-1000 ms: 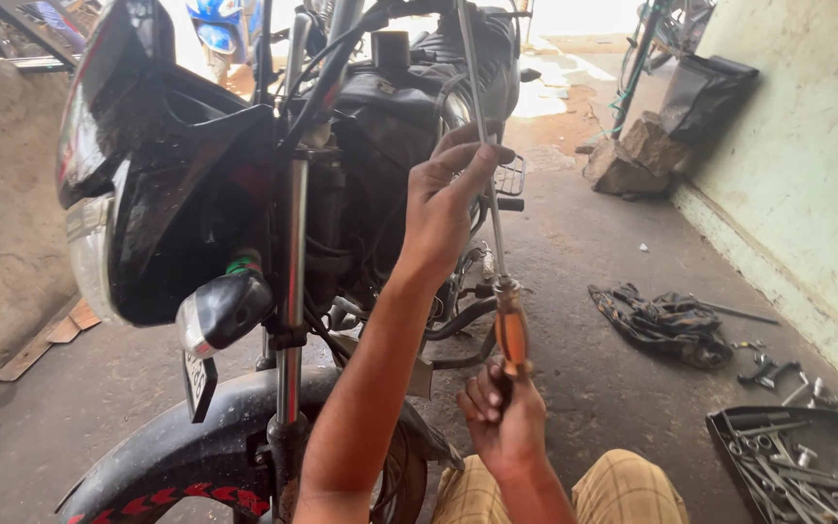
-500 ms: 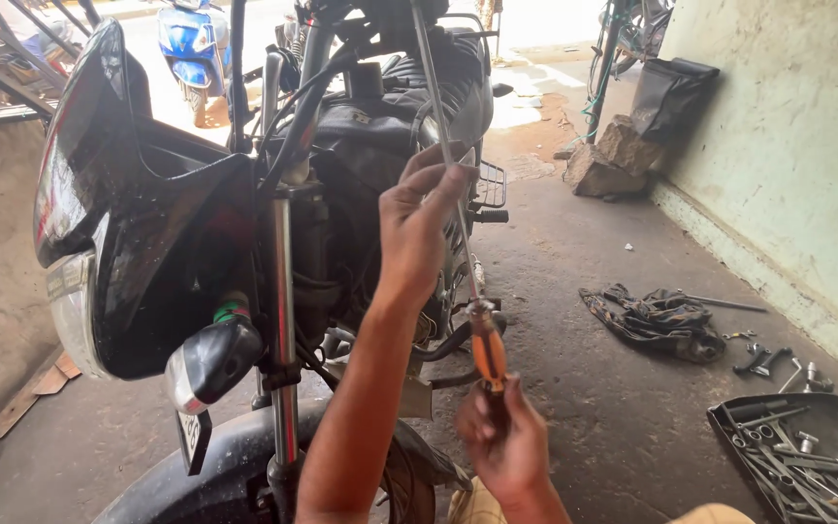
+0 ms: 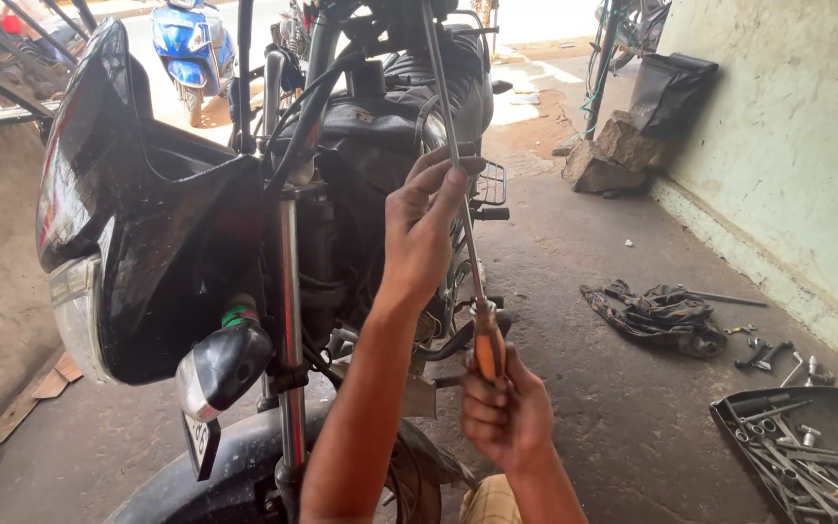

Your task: Repairing and reassembling motorcycle handlebar components including the throttle and brake lever assembly.

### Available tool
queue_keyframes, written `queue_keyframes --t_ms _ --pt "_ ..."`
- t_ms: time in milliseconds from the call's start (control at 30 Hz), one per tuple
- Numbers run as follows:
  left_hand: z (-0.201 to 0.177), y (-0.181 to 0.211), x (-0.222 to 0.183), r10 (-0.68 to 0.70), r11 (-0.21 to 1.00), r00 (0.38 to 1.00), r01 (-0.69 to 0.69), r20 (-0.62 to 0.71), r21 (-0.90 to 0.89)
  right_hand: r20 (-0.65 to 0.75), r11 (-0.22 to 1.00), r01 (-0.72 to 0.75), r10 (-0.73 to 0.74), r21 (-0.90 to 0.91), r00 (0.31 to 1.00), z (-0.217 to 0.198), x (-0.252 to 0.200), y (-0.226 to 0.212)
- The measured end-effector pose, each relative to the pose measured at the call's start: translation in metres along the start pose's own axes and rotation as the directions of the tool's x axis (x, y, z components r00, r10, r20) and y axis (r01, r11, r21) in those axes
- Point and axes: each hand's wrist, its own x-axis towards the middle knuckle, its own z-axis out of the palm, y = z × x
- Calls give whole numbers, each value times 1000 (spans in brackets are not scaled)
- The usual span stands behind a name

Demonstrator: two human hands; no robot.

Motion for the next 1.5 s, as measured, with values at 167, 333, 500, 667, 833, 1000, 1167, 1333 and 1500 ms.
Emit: queue_keyframes --t_ms 167,333,500,667,833,1000,1167,1333,1500 --pt "3 2 4 -37 999 999 37 -26 9 27 166 235 -761 -958 648 31 14 23" --pt "2 6 4 -18 993 999 23 -44 112 129 251 422 -712 -871 690 19 15 12" --pt "-4 8 4 -28 992 1000 28 -5 125 -100 911 172 -224 -376 970 28 19 9" --pt "-3 9 5 37 988 999 -35 -11 150 568 -554 155 -737 -818 365 39 29 37" --pt "-8 2 7 -19 991 999 14 34 130 76 940 244 -232 -239 970 18 20 0" --pt "-8 11 11 52 993 998 -55 27 109 248 -18 347 -734 -938 632 46 21 29" --pt "-5 20 10 0 997 1000 1 -2 83 106 908 288 -268 -304 958 13 15 10" --pt "-5 22 14 27 989 1000 -26 -7 144 -11 704 338 -441 -625 897 41 16 18" --pt "-2 20 15 23 992 999 -17 -40 127 487 -397 285 -661 -872 570 32 21 24"
